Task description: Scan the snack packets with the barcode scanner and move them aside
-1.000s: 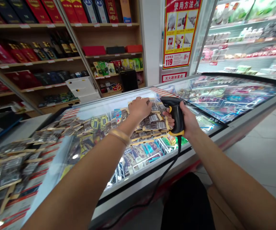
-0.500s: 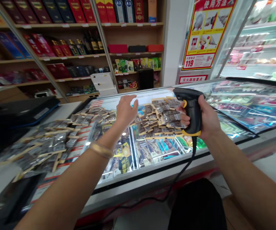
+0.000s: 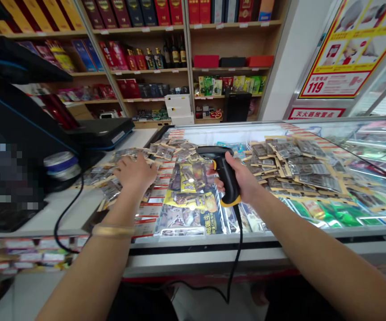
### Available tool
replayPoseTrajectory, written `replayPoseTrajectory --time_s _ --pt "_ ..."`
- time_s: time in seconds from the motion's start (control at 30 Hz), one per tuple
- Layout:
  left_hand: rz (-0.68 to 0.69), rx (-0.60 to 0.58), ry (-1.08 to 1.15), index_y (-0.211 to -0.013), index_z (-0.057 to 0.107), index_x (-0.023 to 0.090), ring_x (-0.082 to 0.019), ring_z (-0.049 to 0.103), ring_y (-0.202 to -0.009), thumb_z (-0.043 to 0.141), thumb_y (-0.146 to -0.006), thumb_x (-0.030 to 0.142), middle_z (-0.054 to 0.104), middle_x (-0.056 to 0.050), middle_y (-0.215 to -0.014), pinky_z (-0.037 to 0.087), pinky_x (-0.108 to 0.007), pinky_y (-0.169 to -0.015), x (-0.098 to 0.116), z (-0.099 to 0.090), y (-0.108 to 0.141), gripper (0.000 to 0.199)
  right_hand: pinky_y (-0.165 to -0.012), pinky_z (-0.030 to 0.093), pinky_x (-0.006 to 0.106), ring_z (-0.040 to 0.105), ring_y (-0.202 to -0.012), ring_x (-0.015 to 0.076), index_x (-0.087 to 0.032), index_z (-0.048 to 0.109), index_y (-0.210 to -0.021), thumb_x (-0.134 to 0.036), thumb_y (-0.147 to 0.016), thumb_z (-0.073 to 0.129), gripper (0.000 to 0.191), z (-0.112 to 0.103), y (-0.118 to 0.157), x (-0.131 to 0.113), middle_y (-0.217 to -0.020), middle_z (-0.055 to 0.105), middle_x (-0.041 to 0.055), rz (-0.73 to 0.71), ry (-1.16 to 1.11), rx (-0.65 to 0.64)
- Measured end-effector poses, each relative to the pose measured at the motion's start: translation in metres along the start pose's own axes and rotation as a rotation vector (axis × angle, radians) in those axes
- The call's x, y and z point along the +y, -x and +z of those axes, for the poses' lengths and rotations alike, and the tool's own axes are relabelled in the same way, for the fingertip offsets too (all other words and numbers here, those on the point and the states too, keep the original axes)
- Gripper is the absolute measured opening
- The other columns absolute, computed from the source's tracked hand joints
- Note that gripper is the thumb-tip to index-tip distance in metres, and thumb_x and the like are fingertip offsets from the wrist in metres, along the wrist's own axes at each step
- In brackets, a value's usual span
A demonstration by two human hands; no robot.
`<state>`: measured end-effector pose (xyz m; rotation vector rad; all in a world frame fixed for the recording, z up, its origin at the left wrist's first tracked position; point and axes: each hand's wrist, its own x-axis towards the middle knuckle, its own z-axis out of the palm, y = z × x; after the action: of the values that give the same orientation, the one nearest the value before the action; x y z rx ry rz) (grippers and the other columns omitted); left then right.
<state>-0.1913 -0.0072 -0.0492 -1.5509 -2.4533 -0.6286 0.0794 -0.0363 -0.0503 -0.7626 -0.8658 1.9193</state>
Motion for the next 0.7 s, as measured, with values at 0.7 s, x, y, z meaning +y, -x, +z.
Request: replayPoseTrajectory --time_s 0.7 --pt "-0.004 -0.169 0.689 -0.113 0.061 0.017 -0.026 0.067 -0.097 0.079 -0.071 0.040 0.069 -0.011 -0.105 0.053 -0.037 -0.086 0.023 0.043 0.013 0.052 -0.040 0.043 0.021 0.046 -0.045 0.0082 -0.015 0.064 -0.083 -0.059 -0.095 0.050 0.048 -0.019 0.002 0.015 -0.075 0.065 0.0057 0.060 0.059 -0.051"
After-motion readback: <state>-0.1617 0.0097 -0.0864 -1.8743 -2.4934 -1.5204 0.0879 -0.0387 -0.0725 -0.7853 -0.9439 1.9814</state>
